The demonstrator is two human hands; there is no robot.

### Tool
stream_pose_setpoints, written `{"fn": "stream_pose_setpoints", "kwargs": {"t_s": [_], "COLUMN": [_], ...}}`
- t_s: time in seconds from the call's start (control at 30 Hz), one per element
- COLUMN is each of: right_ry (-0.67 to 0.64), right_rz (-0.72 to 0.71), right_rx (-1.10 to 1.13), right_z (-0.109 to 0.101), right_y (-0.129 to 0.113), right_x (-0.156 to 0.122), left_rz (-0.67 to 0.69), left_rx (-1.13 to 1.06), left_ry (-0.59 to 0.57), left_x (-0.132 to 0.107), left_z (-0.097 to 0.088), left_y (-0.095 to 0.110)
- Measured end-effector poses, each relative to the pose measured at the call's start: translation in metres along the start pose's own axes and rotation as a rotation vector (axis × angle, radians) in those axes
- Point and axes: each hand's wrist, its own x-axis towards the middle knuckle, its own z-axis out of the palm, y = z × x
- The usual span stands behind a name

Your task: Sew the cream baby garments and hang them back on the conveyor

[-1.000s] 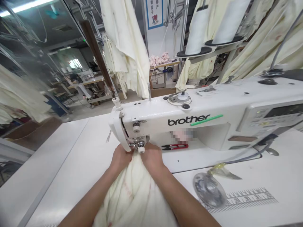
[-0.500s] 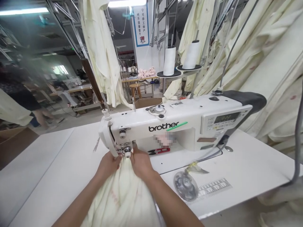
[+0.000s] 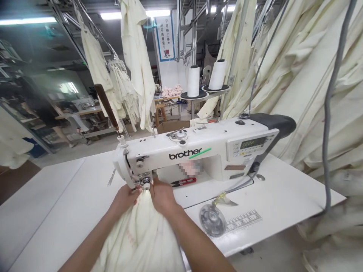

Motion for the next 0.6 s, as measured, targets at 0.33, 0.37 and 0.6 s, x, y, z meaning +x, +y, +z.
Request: {"fn": "stream_pose_setpoints", "kwargs": {"t_s": [0.33,0.37,0.6], "right_ry": [0.063,0.071,0.069], "right_rz": [0.004,0.008,0.099], "right_rx": [0.109,0.121,0.155], "right_z": [-0.003,-0.003,-0.002], "right_y": [0.001,0.002,0.003], "right_x": [-0.005,-0.006,0.000], "left_rz": [0.012,0.025,0.082], "left_rx": [0.011,-0.003,-0.254], "left_ry": [0.016,0.024,0.023], "left_x": [-0.002,-0.003,0.011], "left_z": [0.001,0.002,0.012], "left_y": [-0.002,-0.004,-0.022]}}
